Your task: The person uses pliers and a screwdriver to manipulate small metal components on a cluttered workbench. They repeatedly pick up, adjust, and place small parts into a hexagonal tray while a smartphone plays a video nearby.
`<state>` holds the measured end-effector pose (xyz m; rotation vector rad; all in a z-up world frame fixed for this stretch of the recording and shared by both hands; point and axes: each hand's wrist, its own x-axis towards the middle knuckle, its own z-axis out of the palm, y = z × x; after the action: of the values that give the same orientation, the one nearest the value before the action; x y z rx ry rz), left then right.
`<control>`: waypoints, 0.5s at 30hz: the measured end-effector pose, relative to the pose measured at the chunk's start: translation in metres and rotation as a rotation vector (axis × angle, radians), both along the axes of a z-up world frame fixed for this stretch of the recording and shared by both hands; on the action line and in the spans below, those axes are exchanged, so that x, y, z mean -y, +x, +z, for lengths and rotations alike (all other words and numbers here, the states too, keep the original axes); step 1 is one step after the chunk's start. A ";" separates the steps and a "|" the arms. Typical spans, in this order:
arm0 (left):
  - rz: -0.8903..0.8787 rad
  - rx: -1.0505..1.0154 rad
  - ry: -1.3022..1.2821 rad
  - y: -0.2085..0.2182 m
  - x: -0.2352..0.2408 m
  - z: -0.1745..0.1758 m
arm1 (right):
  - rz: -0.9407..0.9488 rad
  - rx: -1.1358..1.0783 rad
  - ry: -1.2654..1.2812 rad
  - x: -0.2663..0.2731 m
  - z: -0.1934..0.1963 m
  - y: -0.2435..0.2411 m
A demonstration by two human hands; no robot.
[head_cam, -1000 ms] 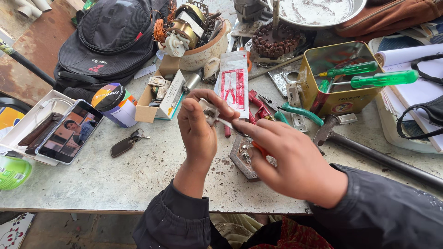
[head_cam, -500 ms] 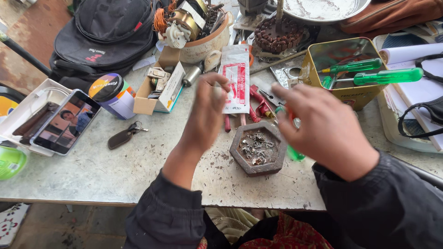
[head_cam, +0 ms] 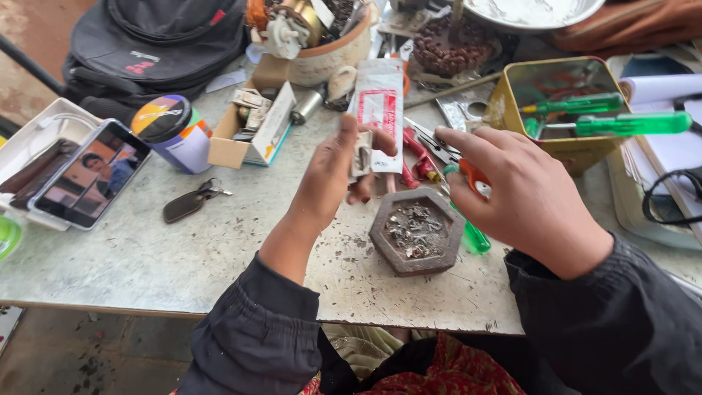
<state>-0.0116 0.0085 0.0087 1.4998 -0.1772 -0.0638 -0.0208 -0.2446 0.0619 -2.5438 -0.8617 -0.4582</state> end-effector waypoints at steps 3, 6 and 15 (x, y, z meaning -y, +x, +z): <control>0.023 0.051 -0.181 0.003 -0.007 0.001 | 0.179 0.149 0.073 -0.001 0.001 -0.005; -0.004 0.003 -0.281 0.003 -0.006 0.002 | 0.310 0.179 0.039 -0.010 -0.006 -0.006; -0.011 0.082 -0.042 0.006 0.005 -0.009 | 0.295 0.321 -0.062 -0.018 -0.012 -0.012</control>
<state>-0.0061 0.0034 -0.0001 1.4609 -0.2519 -0.0075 -0.0328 -0.2269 0.0498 -2.3756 -1.3621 -0.7657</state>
